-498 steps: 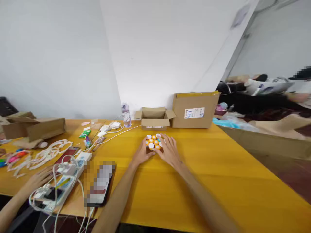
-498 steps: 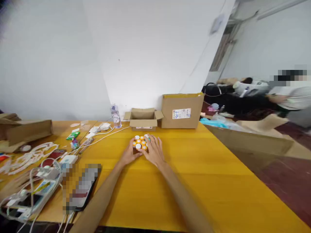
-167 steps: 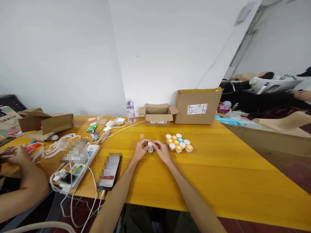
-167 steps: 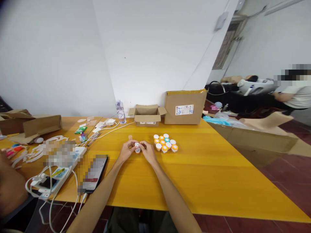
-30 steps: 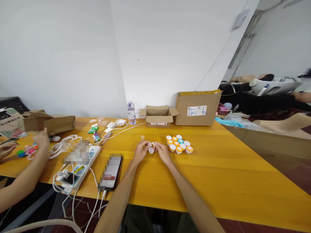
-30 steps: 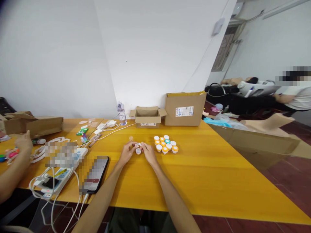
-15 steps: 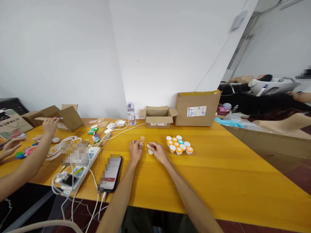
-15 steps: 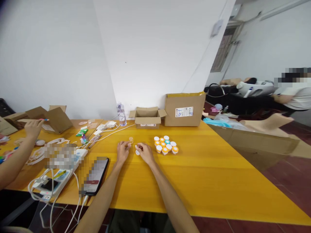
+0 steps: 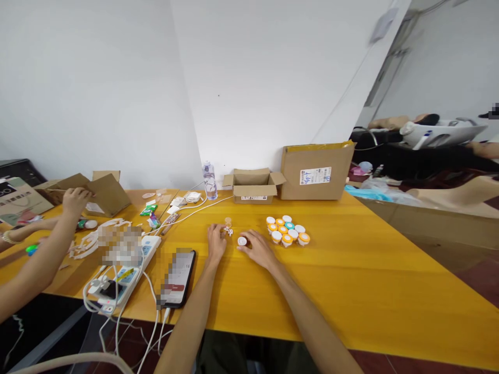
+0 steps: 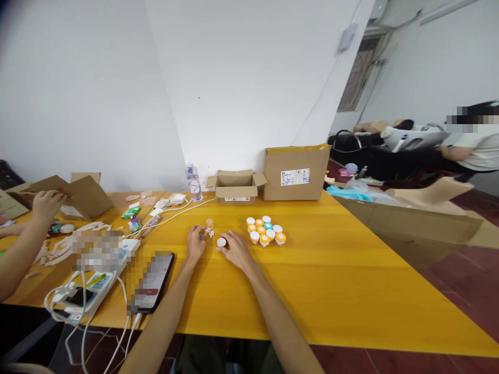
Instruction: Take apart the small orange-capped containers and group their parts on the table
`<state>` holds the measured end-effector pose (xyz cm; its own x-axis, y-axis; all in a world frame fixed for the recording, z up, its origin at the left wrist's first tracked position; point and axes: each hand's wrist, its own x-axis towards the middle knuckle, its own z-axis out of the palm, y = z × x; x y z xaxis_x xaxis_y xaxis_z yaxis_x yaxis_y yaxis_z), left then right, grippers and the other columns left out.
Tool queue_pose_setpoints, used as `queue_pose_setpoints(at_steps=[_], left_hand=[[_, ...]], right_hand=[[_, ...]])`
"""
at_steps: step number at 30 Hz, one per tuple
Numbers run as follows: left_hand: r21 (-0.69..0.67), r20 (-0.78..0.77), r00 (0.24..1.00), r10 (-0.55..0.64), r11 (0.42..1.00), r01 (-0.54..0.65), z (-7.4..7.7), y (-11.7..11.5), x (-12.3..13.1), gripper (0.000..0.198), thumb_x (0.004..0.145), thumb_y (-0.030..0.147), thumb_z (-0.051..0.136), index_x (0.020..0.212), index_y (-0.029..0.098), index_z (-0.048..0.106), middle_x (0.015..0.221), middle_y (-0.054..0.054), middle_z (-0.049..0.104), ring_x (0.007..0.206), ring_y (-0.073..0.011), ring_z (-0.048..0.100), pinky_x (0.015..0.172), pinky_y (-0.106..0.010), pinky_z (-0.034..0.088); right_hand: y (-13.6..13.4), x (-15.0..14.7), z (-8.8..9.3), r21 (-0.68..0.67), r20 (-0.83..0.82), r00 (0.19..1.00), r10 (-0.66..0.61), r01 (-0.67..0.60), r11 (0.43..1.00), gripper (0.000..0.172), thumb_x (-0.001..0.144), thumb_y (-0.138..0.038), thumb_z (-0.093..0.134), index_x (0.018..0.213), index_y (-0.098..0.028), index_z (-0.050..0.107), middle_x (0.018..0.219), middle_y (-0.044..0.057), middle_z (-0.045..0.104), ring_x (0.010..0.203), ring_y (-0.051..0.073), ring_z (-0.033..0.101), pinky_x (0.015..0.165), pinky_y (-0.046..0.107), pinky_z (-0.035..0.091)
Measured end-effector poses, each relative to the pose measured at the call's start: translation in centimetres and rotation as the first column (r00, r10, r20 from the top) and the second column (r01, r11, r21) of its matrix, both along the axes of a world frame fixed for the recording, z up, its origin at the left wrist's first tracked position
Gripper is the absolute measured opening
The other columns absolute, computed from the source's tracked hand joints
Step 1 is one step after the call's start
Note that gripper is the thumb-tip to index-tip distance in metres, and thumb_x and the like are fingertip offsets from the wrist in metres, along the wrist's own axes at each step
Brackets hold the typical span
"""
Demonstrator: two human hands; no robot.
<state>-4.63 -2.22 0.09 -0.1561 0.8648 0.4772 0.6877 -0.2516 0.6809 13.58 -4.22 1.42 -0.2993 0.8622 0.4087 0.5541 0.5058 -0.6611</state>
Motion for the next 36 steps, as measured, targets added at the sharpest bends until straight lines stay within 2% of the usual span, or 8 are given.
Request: queue_pose_setpoints(at_steps=[6, 11, 16, 22, 26, 29, 33, 36], left_hand=[[0.074, -0.022, 1.000, 0.019, 0.997, -0.017, 0.5, -0.2, 0.4, 0.030, 0.076, 0.004, 0.055, 0.094, 0.023, 0.069, 0.102, -0.007, 0.063, 0.101, -0.0253, 0.058, 0.092, -0.042, 0.047], [0.103, -0.108, 0.989, -0.097, 0.989, 0.108, 1.8, -1.1, 1.4, 0.032, 0.078, 0.008, 0.054, 0.101, 0.026, 0.067, 0.104, -0.006, 0.064, 0.103, -0.0250, 0.055, 0.094, -0.043, 0.044], [-0.040, -0.207, 0.949, -0.238, 0.971, 0.235, 2.6, -2.2, 2.1, 0.039, 0.076, 0.013, 0.058, 0.112, 0.028, 0.063, 0.112, -0.005, 0.064, 0.110, -0.0272, 0.051, 0.095, -0.044, 0.041], [-0.209, -0.293, 0.896, -0.334, 0.937, 0.281, 3.2, -3.0, 2.6, 0.036, 0.078, 0.024, 0.065, 0.113, 0.029, 0.061, 0.114, -0.005, 0.062, 0.116, -0.0289, 0.046, 0.097, -0.045, 0.037], [-0.246, -0.306, 0.887, -0.345, 0.929, 0.277, 3.4, -3.0, 2.7, 0.023, 0.079, 0.027, 0.066, 0.103, 0.028, 0.065, 0.107, -0.004, 0.063, 0.113, -0.0284, 0.046, 0.097, -0.045, 0.036], [-0.232, -0.291, 0.892, -0.347, 0.930, 0.286, 3.2, -2.9, 2.7, 0.017, 0.080, 0.026, 0.064, 0.097, 0.028, 0.067, 0.103, -0.004, 0.064, 0.110, -0.0279, 0.048, 0.095, -0.044, 0.036], [-0.189, -0.269, 0.901, -0.340, 0.936, 0.296, 3.1, -2.8, 2.6, 0.015, 0.080, 0.024, 0.064, 0.095, 0.028, 0.068, 0.098, -0.005, 0.065, 0.108, -0.0277, 0.050, 0.093, -0.043, 0.038], [-0.185, -0.261, 0.907, -0.330, 0.940, 0.288, 3.0, -2.7, 2.7, 0.015, 0.081, 0.023, 0.063, 0.094, 0.028, 0.068, 0.096, -0.005, 0.065, 0.109, -0.0281, 0.050, 0.093, -0.043, 0.038]], right_hand=[[0.5, -0.1, -0.5, -0.012, -0.063, 0.998, 0.015, -0.015, 1.000, 0.025, 0.076, -0.015, 0.066, 0.098, -0.024, 0.069, 0.097, 0.004, 0.068, 0.091, 0.022, 0.064, 0.084, 0.035, 0.050], [1.0, -0.3, -0.6, -0.031, -0.186, 0.982, -0.001, -0.004, 1.000, 0.021, 0.075, -0.018, 0.063, 0.094, -0.024, 0.069, 0.095, 0.004, 0.070, 0.089, 0.022, 0.065, 0.083, 0.037, 0.052], [1.2, -0.3, -0.5, -0.127, -0.347, 0.937, -0.034, -0.011, 0.992, 0.020, 0.073, -0.024, 0.062, 0.093, -0.024, 0.067, 0.094, 0.004, 0.072, 0.083, 0.022, 0.068, 0.078, 0.036, 0.054], [1.3, -0.1, -0.4, -0.169, -0.463, 0.882, -0.088, 0.009, 0.985, 0.012, 0.075, -0.033, 0.062, 0.082, -0.024, 0.060, 0.079, 0.001, 0.072, 0.073, 0.020, 0.068, 0.070, 0.033, 0.054], [1.5, 0.2, -0.7, -0.168, -0.420, 0.898, -0.135, 0.069, 0.983, 0.009, 0.076, -0.032, 0.062, 0.077, -0.024, 0.059, 0.077, 0.000, 0.071, 0.071, 0.020, 0.067, 0.069, 0.033, 0.054], [1.7, 0.5, -1.1, -0.115, -0.293, 0.943, -0.158, 0.129, 0.985, 0.001, 0.077, -0.024, 0.061, 0.076, -0.024, 0.060, 0.081, 0.001, 0.071, 0.075, 0.021, 0.066, 0.074, 0.034, 0.053], [1.7, 0.7, -1.7, -0.003, -0.102, 0.982, -0.161, 0.161, 0.987, 0.014, 0.078, -0.013, 0.058, 0.079, -0.026, 0.063, 0.091, 0.005, 0.070, 0.090, 0.023, 0.064, 0.085, 0.037, 0.050], [1.8, 0.8, -2.0, 0.038, -0.062, 0.988, -0.144, 0.147, 0.988, 0.018, 0.080, -0.011, 0.056, 0.085, -0.026, 0.066, 0.097, 0.006, 0.069, 0.094, 0.024, 0.063, 0.089, 0.039, 0.050]])
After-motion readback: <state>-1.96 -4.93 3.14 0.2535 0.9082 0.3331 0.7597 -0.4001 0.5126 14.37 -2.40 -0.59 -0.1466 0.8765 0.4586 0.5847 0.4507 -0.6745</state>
